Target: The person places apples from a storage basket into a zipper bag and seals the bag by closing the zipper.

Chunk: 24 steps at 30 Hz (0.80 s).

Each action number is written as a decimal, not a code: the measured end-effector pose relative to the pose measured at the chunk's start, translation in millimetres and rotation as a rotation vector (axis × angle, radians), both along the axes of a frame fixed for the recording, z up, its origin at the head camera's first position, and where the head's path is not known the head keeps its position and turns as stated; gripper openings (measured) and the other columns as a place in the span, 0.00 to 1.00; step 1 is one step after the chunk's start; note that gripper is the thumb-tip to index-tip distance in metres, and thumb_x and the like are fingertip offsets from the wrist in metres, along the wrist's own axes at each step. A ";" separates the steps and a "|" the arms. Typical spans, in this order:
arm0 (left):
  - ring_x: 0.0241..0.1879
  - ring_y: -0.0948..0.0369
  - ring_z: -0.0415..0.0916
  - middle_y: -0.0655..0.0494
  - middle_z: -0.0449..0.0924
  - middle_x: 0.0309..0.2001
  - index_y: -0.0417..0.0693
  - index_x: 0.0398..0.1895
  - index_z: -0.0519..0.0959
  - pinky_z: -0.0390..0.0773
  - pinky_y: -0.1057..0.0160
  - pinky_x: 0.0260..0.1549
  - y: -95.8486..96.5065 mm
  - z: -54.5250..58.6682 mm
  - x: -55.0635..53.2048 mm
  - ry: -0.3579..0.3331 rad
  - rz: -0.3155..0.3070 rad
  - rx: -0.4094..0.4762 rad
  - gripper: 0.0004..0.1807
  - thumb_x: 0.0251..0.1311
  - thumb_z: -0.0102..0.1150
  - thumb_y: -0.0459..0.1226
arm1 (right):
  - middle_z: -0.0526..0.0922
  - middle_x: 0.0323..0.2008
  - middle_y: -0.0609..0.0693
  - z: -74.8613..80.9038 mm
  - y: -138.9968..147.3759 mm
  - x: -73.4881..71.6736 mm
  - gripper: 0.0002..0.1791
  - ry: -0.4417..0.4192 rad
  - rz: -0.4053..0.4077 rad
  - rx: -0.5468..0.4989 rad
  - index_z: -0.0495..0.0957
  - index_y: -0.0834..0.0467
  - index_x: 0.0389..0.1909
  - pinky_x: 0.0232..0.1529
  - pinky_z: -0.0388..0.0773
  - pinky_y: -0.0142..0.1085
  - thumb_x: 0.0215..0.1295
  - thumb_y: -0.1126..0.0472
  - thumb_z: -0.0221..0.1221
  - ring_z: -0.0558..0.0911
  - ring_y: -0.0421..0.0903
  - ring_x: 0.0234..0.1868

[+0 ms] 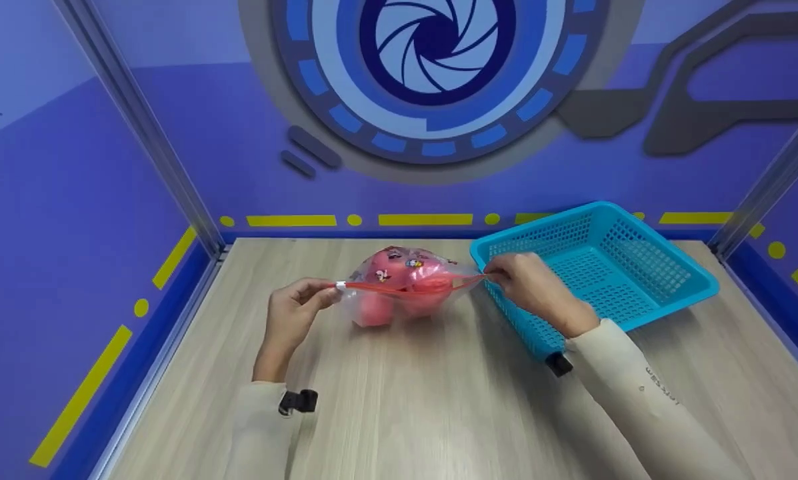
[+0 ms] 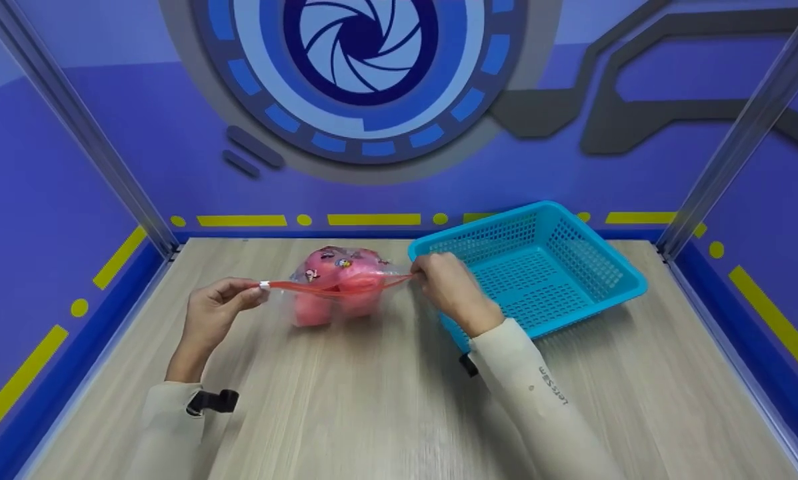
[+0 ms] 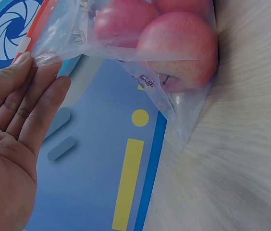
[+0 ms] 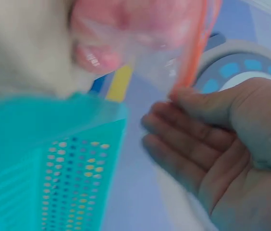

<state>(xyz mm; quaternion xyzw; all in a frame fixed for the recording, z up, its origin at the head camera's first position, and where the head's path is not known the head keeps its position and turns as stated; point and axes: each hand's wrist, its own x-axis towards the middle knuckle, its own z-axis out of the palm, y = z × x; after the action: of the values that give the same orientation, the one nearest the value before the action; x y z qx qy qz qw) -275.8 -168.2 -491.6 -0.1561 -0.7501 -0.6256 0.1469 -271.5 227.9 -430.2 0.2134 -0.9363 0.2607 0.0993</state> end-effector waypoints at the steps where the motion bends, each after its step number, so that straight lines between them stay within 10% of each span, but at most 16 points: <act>1: 0.40 0.52 0.90 0.44 0.90 0.40 0.36 0.42 0.89 0.88 0.62 0.43 1.0 0.4 0.0 -0.002 0.000 0.000 0.05 0.67 0.70 0.29 | 0.90 0.42 0.58 3.5 -2.7 2.0 0.09 0.014 0.001 0.004 0.88 0.66 0.49 0.48 0.88 0.52 0.69 0.72 0.68 0.88 0.55 0.41; 10: 0.40 0.54 0.90 0.49 0.90 0.38 0.39 0.40 0.90 0.88 0.61 0.44 5.8 6.8 3.6 0.002 -0.023 -0.039 0.03 0.67 0.70 0.29 | 0.88 0.53 0.55 25.5 -51.7 11.9 0.18 0.209 0.205 0.056 0.86 0.61 0.58 0.53 0.87 0.45 0.67 0.70 0.71 0.87 0.52 0.54; 24: 0.39 0.56 0.89 0.58 0.91 0.38 0.45 0.40 0.91 0.88 0.61 0.45 15.1 13.5 7.3 0.087 -0.085 -0.103 0.03 0.66 0.71 0.31 | 0.89 0.51 0.52 5.6 -141.2 5.9 0.15 0.163 0.385 0.009 0.86 0.59 0.58 0.59 0.83 0.40 0.72 0.62 0.69 0.87 0.49 0.54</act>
<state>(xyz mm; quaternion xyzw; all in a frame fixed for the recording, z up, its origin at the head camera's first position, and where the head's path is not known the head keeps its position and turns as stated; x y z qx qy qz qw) -268.5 -153.0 -478.1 -0.2223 -0.7669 -0.5845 0.1442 -265.7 86.7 -424.5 0.4092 -0.8682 0.2526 0.1223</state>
